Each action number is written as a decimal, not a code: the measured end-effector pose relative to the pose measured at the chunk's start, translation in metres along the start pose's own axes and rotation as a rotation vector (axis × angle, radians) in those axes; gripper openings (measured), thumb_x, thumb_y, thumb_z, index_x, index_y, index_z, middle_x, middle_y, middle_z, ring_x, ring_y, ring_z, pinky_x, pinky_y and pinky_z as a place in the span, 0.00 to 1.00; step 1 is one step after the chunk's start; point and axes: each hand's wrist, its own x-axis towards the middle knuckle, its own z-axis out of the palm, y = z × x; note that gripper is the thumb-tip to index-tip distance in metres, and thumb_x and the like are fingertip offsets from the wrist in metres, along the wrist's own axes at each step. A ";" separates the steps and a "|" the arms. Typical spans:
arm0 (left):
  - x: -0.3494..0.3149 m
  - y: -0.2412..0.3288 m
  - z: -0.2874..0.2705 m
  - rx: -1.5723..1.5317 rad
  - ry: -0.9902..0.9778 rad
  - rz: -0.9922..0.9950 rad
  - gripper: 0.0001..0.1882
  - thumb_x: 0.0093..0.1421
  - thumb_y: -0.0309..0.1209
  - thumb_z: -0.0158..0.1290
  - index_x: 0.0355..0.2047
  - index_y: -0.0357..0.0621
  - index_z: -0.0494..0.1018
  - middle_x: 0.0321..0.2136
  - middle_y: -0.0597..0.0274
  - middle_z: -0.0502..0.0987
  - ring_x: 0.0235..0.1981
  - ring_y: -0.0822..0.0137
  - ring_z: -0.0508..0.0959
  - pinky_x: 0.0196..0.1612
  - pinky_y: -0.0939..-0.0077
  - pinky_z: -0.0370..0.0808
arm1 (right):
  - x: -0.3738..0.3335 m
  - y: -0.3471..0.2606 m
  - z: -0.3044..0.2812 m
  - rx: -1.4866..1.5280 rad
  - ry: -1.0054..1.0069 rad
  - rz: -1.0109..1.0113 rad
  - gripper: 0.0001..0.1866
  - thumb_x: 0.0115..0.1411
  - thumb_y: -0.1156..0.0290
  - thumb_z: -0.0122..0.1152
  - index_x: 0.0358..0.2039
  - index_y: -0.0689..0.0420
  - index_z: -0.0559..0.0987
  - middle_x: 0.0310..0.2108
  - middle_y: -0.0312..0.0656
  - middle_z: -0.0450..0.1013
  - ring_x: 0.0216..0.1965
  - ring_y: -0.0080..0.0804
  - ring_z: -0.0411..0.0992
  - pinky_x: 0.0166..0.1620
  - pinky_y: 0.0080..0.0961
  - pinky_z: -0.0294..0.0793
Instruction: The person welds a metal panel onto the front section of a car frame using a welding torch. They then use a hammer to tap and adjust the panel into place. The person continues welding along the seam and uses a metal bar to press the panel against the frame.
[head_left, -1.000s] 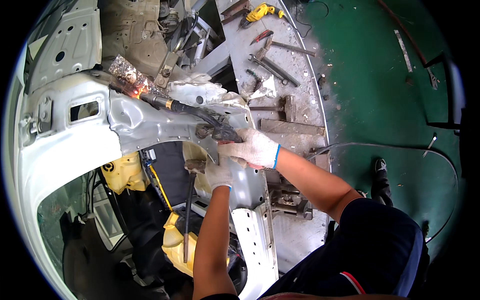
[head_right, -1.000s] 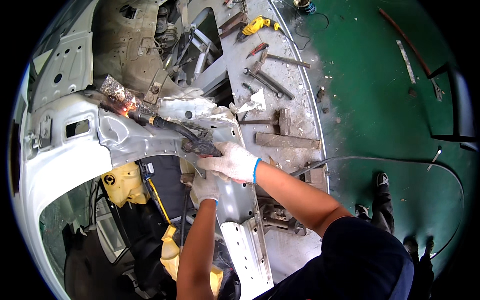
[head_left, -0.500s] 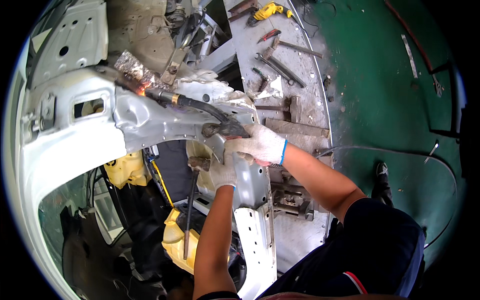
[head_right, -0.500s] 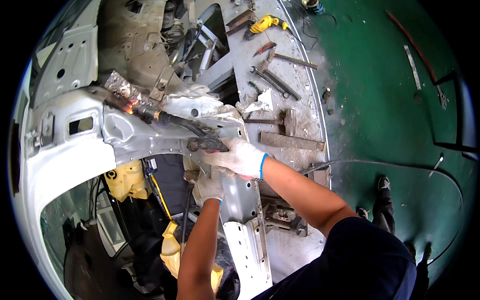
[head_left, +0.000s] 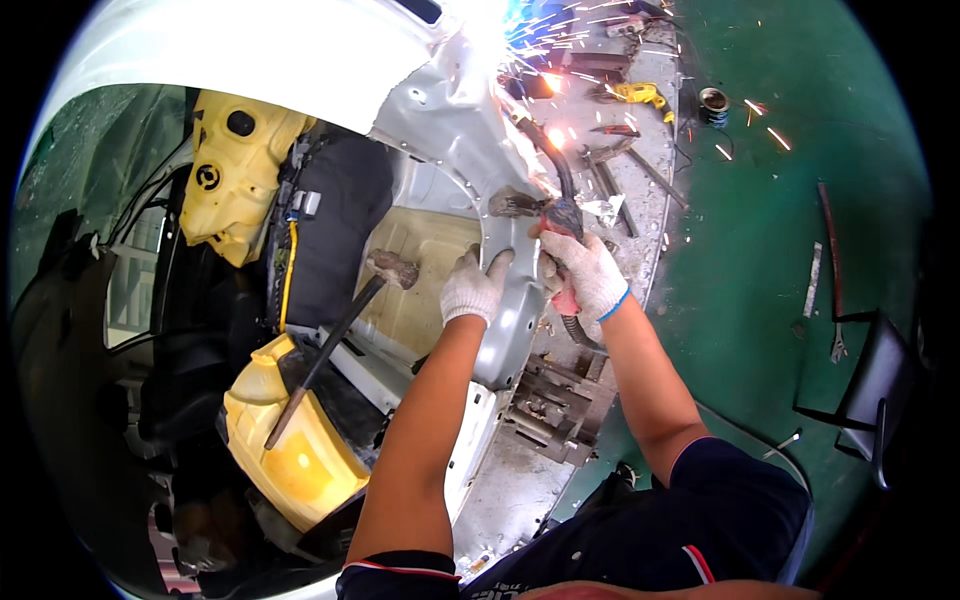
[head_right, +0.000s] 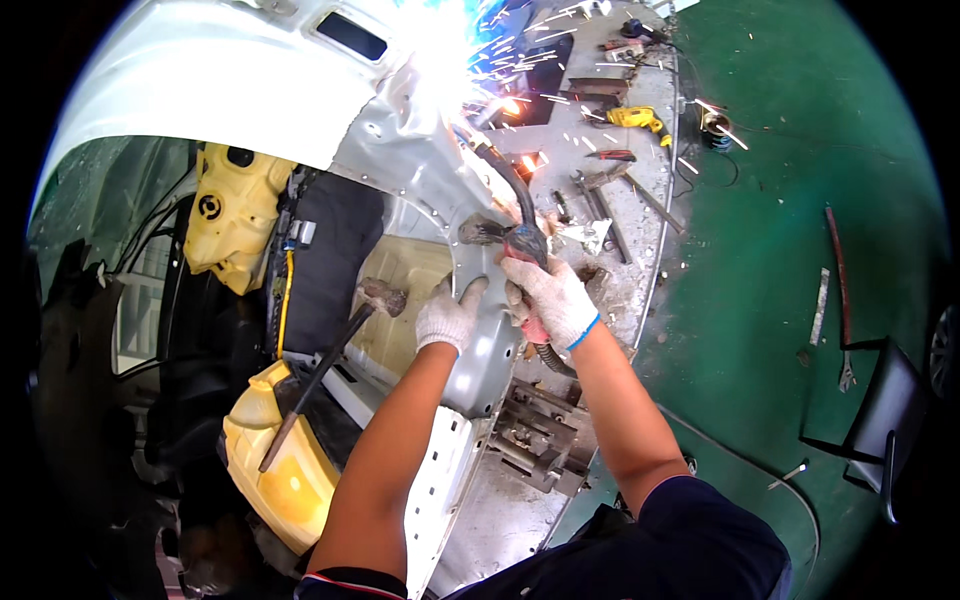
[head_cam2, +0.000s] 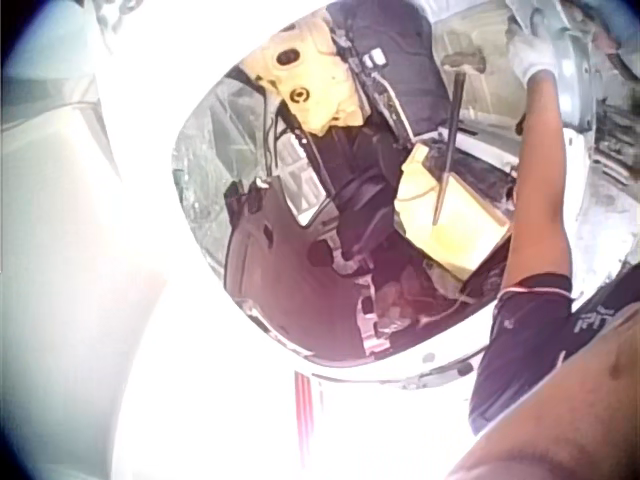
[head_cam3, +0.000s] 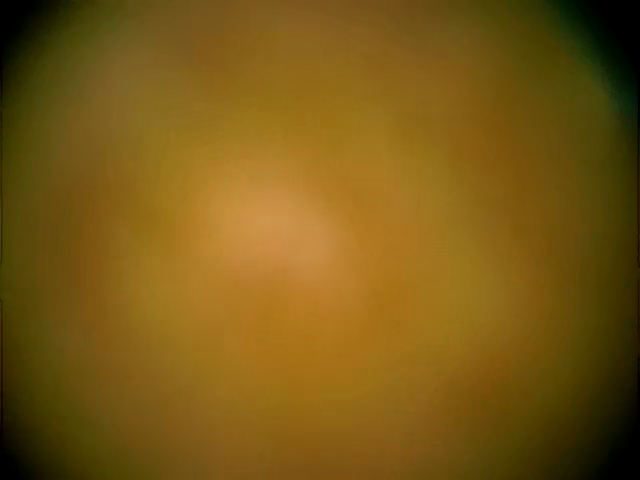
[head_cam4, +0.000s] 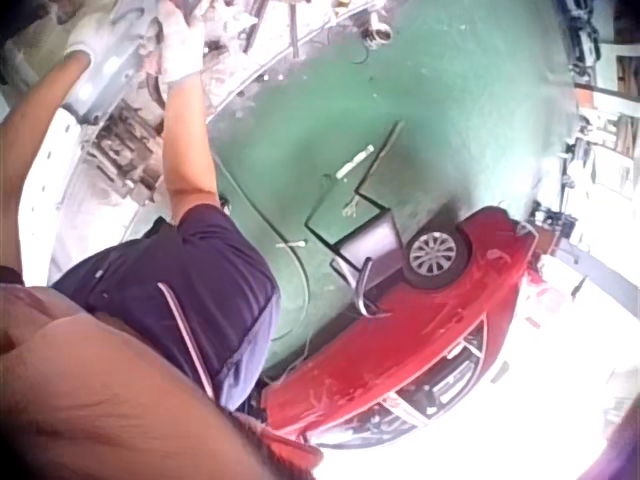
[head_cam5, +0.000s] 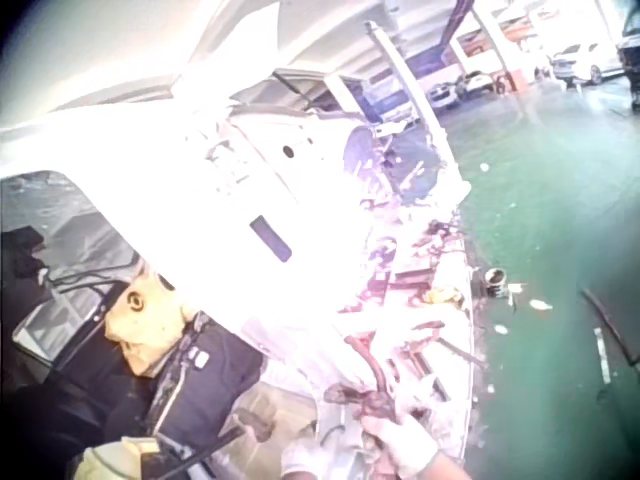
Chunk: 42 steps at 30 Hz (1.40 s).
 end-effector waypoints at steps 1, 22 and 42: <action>0.003 0.001 0.004 -0.008 -0.006 0.015 0.45 0.63 0.69 0.51 0.62 0.41 0.76 0.55 0.37 0.81 0.57 0.39 0.80 0.61 0.48 0.75 | -0.005 -0.002 0.001 0.044 0.005 -0.035 0.14 0.66 0.62 0.69 0.44 0.58 0.79 0.23 0.34 0.73 0.20 0.24 0.70 0.25 0.24 0.72; 0.011 -0.026 0.029 -0.026 0.098 0.137 0.38 0.67 0.56 0.55 0.60 0.30 0.76 0.57 0.32 0.79 0.59 0.37 0.78 0.63 0.54 0.73 | 0.008 0.000 -0.032 -0.060 -0.155 0.088 0.18 0.61 0.58 0.73 0.40 0.60 0.80 0.21 0.34 0.72 0.17 0.20 0.69 0.19 0.24 0.67; 0.009 0.004 0.008 -0.004 -0.058 0.049 0.48 0.64 0.70 0.49 0.66 0.39 0.71 0.57 0.35 0.78 0.57 0.39 0.80 0.60 0.48 0.75 | 0.012 0.008 -0.023 -0.048 -0.025 0.041 0.15 0.65 0.62 0.70 0.37 0.61 0.77 0.22 0.36 0.73 0.19 0.25 0.71 0.24 0.26 0.73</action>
